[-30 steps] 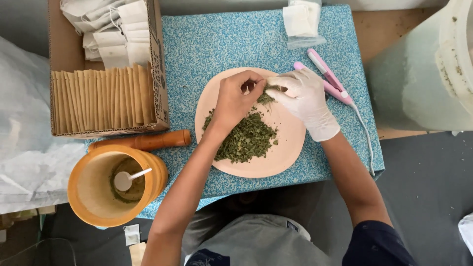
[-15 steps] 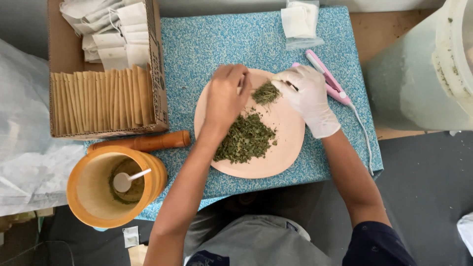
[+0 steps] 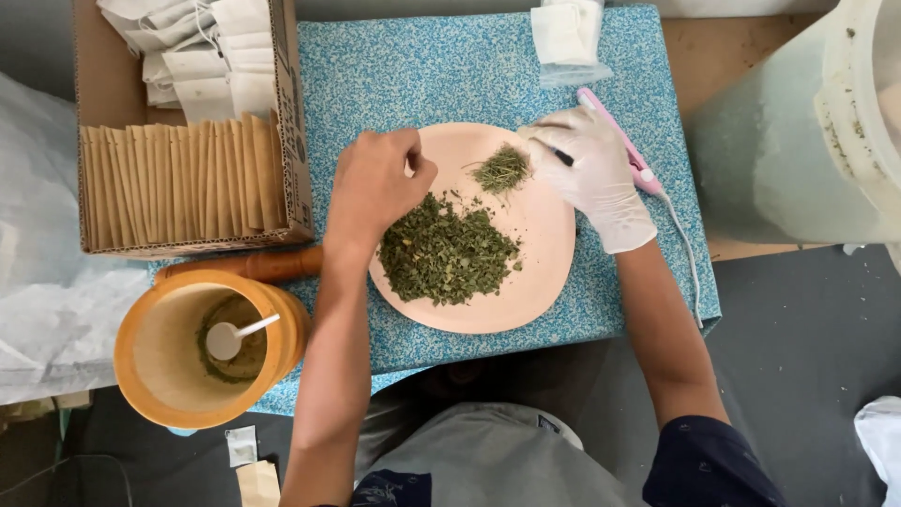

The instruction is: Sorting dried tea leaves on a plate by hand to separate stems or impurities.

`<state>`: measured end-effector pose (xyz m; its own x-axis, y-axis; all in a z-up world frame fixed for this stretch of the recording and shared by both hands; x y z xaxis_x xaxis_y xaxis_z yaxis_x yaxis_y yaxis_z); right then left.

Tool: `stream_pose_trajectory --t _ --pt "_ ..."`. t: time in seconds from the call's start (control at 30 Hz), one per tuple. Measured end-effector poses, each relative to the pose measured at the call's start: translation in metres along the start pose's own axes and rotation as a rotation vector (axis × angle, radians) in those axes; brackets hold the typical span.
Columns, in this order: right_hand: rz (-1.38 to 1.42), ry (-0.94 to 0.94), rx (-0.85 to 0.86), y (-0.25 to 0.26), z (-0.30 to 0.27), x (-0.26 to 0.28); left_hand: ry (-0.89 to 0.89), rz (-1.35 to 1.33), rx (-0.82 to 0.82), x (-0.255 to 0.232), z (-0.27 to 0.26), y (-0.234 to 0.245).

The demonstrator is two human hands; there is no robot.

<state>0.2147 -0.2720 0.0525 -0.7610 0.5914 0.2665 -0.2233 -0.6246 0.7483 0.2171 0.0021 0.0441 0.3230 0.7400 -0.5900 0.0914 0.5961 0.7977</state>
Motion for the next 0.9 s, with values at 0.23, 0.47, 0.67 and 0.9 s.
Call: stream_pose_trajectory --t 0.23,0.47,0.67,0.9 --pt "-0.087 -0.116 0.225 0.006 0.019 0.041 0.028 -0.003 0.359 -0.016 -0.021 -0.012" --pt "0.406 -0.199 0.573 -0.032 0.007 0.073 0.048 -0.041 0.376 -0.012 -0.027 0.003" --pt "0.220 -0.018 0.597 -0.047 0.003 0.088 -0.246 0.026 0.263 -0.062 -0.045 0.007" --pt "0.002 0.106 0.603 -0.064 -0.001 0.112 -0.489 0.095 -0.238 -0.046 -0.119 0.016"
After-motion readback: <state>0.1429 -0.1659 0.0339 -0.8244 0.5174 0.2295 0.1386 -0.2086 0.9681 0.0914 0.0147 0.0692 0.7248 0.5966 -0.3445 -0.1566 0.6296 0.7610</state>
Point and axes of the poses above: each hand's wrist, its own z-axis towards the middle knuckle, its own y-axis out of the back of the hand, x = y × z, the point moved 7 cm from there along z, towards the middle knuckle, and after that the axes turned 6 degrees about x, right-handed, at the moved point
